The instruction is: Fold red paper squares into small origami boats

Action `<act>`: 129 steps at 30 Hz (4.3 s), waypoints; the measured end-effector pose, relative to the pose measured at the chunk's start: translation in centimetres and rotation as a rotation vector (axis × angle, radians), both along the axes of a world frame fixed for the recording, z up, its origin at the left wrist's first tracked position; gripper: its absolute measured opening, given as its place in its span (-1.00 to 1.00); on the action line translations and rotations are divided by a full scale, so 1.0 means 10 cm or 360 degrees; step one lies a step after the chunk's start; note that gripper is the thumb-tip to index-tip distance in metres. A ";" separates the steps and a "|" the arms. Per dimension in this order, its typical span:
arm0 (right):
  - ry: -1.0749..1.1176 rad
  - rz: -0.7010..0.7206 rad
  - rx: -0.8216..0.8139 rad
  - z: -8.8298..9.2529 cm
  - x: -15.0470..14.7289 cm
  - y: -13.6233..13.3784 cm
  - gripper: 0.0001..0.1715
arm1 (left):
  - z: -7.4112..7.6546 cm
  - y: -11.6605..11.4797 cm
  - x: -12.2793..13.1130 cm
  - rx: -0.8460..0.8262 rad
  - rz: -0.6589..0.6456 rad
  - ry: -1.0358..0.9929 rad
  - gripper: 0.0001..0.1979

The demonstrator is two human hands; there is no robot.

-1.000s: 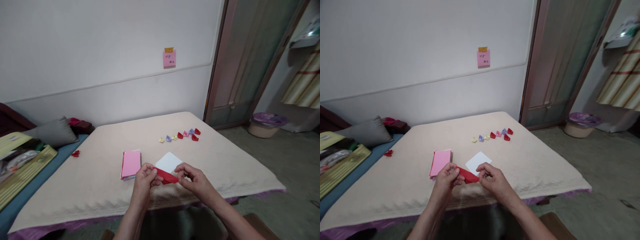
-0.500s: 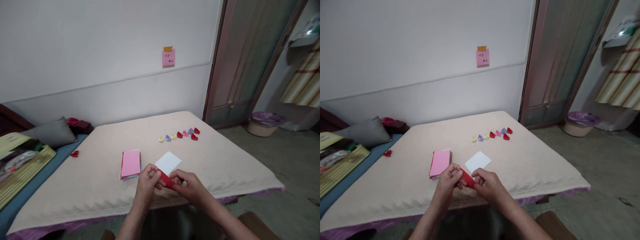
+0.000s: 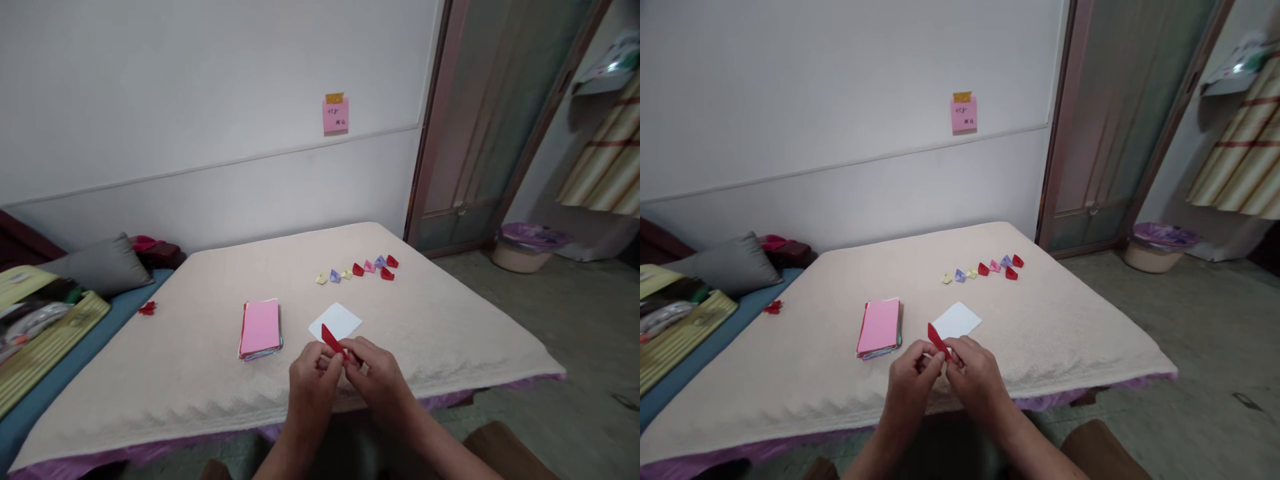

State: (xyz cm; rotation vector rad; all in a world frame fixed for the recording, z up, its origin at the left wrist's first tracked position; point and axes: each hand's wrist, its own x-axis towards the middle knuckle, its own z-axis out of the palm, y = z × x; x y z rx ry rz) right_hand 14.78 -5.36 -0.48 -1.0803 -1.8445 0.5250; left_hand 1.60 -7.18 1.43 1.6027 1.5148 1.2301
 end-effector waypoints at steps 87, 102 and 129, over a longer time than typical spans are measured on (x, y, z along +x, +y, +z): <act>0.0376 0.0268 -0.0526 0.10 0.00 -0.05 -0.84 | -0.04 0.18 -0.28 -0.0410 -0.0271 -0.0959 -0.84; 0.0468 0.0568 -0.0797 0.12 0.00 -0.06 -0.76 | -0.08 0.19 -0.25 -0.0514 -0.0264 -0.0925 -0.84; 0.0792 0.0087 -0.0893 -0.03 0.03 0.07 -0.87 | 0.02 0.03 -0.07 0.0232 -0.0179 0.0211 -0.91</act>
